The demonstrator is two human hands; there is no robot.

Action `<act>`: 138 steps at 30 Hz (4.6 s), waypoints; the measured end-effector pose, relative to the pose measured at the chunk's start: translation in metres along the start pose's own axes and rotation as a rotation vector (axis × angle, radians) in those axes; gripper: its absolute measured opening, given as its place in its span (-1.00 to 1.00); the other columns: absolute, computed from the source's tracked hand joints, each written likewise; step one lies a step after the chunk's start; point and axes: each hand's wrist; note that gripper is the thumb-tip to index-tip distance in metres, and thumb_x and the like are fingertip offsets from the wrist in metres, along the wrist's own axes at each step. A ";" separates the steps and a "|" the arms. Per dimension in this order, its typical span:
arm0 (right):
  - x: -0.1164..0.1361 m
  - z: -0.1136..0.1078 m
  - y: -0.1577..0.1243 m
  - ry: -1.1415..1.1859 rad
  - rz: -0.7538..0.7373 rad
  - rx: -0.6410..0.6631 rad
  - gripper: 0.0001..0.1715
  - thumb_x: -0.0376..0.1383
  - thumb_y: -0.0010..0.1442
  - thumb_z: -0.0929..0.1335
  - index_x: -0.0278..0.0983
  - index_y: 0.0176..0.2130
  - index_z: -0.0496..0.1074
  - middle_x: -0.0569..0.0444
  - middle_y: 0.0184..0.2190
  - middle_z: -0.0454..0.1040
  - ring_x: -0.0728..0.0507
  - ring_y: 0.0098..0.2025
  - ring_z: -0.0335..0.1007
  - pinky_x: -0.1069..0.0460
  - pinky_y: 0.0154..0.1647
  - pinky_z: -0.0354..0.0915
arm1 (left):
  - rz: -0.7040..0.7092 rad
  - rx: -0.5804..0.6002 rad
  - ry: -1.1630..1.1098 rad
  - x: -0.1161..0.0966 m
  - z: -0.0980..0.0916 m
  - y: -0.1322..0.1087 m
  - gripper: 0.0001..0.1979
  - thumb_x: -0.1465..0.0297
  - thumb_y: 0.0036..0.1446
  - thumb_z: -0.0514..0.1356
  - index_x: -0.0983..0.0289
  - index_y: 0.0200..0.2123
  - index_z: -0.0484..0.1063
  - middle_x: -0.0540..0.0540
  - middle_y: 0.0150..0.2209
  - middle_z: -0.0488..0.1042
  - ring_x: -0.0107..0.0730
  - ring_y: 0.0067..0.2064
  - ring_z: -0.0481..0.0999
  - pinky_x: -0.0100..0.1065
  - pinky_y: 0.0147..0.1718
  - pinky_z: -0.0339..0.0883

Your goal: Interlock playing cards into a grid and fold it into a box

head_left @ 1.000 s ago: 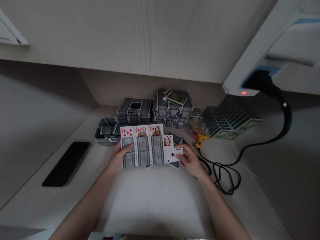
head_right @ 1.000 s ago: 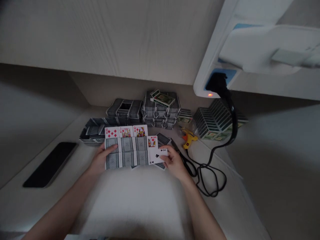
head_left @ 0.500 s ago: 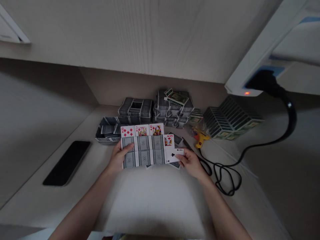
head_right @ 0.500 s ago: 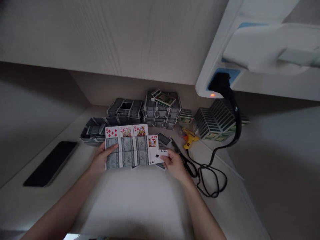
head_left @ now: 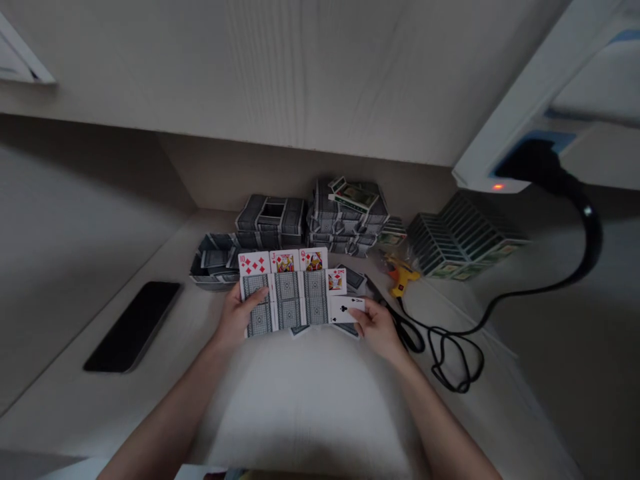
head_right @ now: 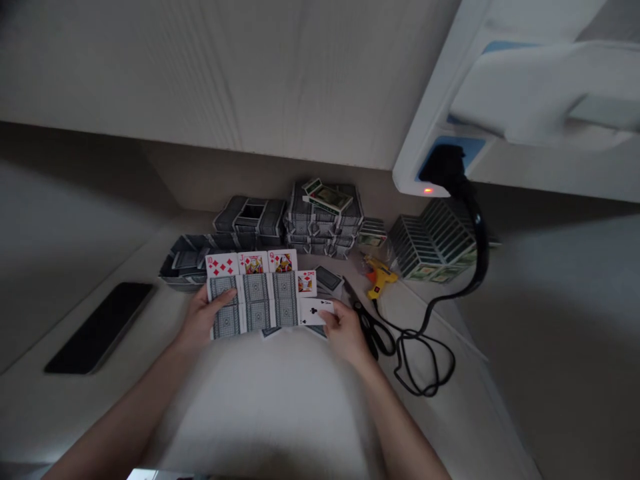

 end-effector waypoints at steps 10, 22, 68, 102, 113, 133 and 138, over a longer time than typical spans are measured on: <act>0.001 -0.007 0.000 0.023 0.075 0.050 -0.75 -0.15 -0.09 0.39 -0.29 -0.46 0.41 0.20 -0.68 0.29 0.07 -0.70 0.00 0.14 -0.71 -0.07 | -0.053 0.030 -0.007 0.002 -0.001 0.000 -0.55 0.31 -0.34 0.40 0.26 -0.28 0.43 0.10 -0.28 0.56 -0.18 -0.26 0.54 -0.26 -0.29 0.40; -0.005 0.000 -0.003 -0.042 -0.011 0.088 -0.80 -0.16 -0.03 0.36 -0.26 -0.48 0.41 0.19 -0.72 0.27 -0.04 -0.60 0.19 0.10 -0.62 0.11 | -0.081 0.039 -0.008 0.006 -0.001 0.001 -0.56 0.33 -0.29 0.39 0.28 -0.25 0.43 0.12 -0.23 0.55 -0.18 -0.22 0.53 -0.29 -0.30 0.40; 0.015 0.003 -0.007 0.197 -0.025 0.149 -0.67 -0.08 0.04 0.33 -0.26 -0.32 0.22 0.25 -0.70 0.32 0.02 -0.75 0.22 0.13 -0.75 0.15 | -0.384 0.264 -0.119 -0.002 -0.007 -0.002 -0.52 0.46 -0.26 0.35 0.31 -0.15 0.43 0.19 -0.22 0.56 -0.04 -0.16 0.53 -0.15 -0.17 0.42; 0.011 -0.007 -0.006 0.147 0.116 0.308 -0.65 -0.06 0.05 0.32 -0.26 -0.32 0.19 0.18 -0.64 0.42 0.03 -0.78 0.22 0.15 -0.81 0.10 | -0.160 0.334 0.215 0.000 -0.003 -0.003 -0.54 0.43 -0.27 0.36 0.32 -0.19 0.44 0.18 -0.15 0.53 -0.04 -0.01 0.42 -0.09 -0.03 0.28; 0.011 -0.003 -0.007 0.181 0.153 0.323 -0.62 -0.04 0.02 0.35 -0.27 -0.35 0.20 0.18 -0.66 0.42 0.04 -0.79 0.20 0.16 -0.82 0.09 | -0.251 0.331 0.165 -0.001 -0.002 -0.004 -0.55 0.47 -0.29 0.37 0.31 -0.21 0.46 0.19 -0.12 0.51 -0.03 -0.05 0.45 -0.09 -0.05 0.30; 0.001 0.009 -0.007 0.231 0.190 0.383 -0.47 -0.01 0.03 0.33 -0.23 -0.14 0.11 0.13 -0.54 0.48 -0.08 -0.62 0.44 0.09 -0.67 0.31 | -0.315 0.317 0.171 0.006 -0.001 -0.005 -0.63 0.47 -0.28 0.35 0.31 -0.28 0.48 0.15 -0.25 0.57 -0.07 -0.15 0.52 -0.11 -0.08 0.32; 0.001 0.011 -0.008 0.270 0.183 0.378 -0.50 -0.03 0.03 0.34 -0.20 -0.13 0.14 0.10 -0.39 0.47 -0.07 -0.57 0.46 0.04 -0.60 0.37 | -0.303 0.344 0.155 0.008 -0.001 -0.004 -0.64 0.47 -0.27 0.35 0.32 -0.27 0.47 0.16 -0.25 0.57 -0.05 -0.12 0.50 -0.07 -0.07 0.30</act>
Point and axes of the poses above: each hand's wrist, its own y-axis towards the middle knuckle, its own z-axis out of the palm, x = y × z
